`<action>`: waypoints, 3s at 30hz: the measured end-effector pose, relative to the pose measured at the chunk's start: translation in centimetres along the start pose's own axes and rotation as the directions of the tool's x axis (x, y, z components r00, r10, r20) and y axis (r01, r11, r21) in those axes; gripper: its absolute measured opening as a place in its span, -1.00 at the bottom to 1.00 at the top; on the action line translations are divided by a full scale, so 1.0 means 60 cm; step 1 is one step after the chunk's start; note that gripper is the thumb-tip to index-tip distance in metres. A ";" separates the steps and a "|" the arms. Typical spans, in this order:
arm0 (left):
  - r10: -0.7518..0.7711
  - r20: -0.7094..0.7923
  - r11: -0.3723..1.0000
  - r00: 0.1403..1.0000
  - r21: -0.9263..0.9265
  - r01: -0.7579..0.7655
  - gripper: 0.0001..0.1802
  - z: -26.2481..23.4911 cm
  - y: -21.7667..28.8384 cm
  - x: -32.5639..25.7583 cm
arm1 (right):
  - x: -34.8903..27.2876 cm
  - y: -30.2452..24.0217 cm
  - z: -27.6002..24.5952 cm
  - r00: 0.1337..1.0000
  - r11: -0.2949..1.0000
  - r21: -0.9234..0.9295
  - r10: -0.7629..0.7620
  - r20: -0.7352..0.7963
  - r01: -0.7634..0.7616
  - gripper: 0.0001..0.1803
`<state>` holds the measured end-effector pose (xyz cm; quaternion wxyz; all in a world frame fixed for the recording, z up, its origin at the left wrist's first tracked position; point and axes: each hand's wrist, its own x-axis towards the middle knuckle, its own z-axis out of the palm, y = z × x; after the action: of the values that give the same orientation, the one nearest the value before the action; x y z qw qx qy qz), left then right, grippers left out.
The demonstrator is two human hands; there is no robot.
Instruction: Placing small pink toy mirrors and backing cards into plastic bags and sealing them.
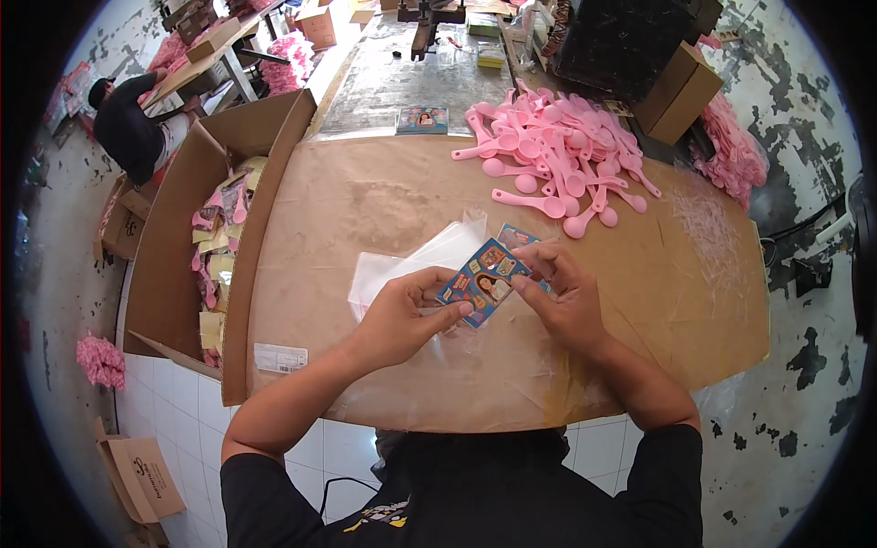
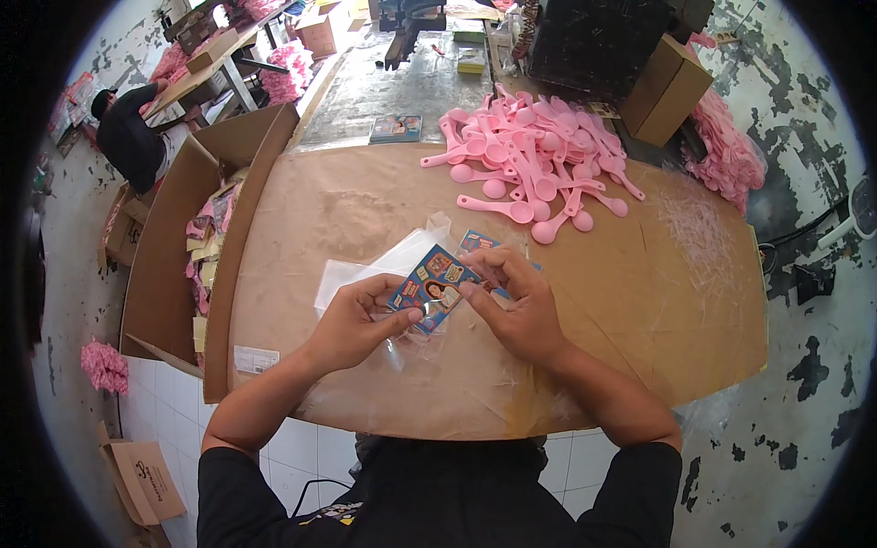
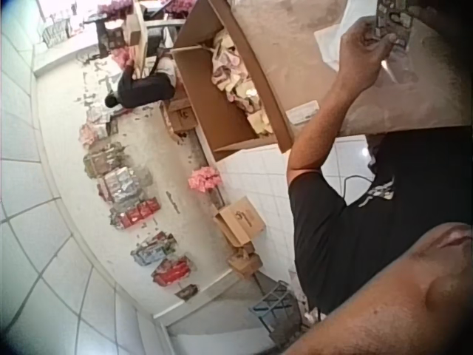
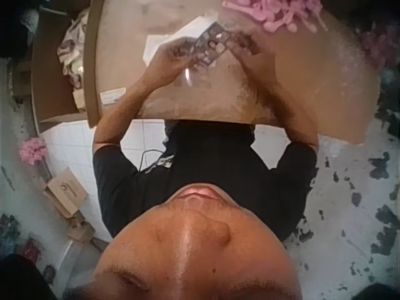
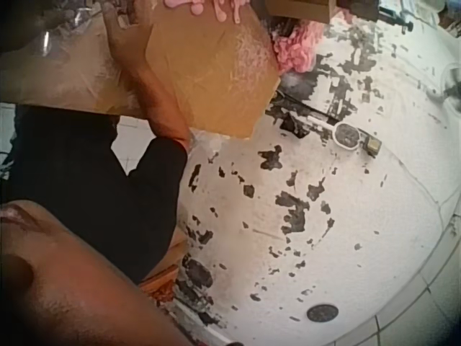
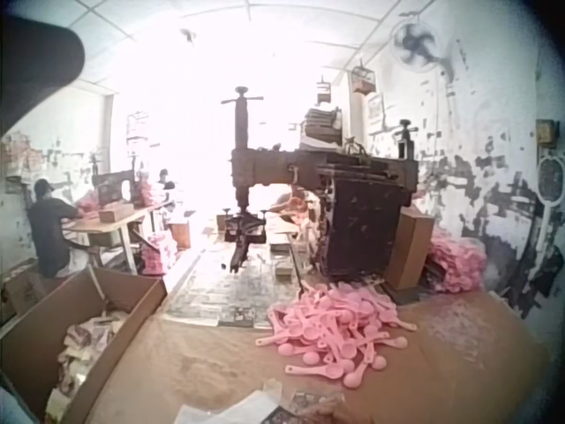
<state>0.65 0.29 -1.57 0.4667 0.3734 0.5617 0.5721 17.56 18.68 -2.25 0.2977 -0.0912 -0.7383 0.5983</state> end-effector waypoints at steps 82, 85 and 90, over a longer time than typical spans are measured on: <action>0.031 -0.021 0.991 0.999 -0.128 -0.033 -0.69 -0.014 0.012 0.001 | 0.079 -0.013 -0.202 0.965 0.458 -0.852 -0.057 0.254 0.252 -0.70; 0.062 -0.060 0.986 0.996 -0.151 -0.070 -0.69 -0.019 0.003 0.004 | 0.059 -0.037 -0.221 0.958 0.461 -0.861 0.071 0.278 0.215 -0.72; 0.010 -0.017 0.986 1.000 -0.164 -0.013 -0.66 -0.013 0.010 0.004 | 0.035 -0.026 -0.235 0.951 0.556 -0.830 0.231 0.203 0.042 -0.75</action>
<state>-0.22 0.31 -1.05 0.4880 0.3323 0.5142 0.6221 23.92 30.98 1.39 0.0759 -0.1716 -0.9607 0.2044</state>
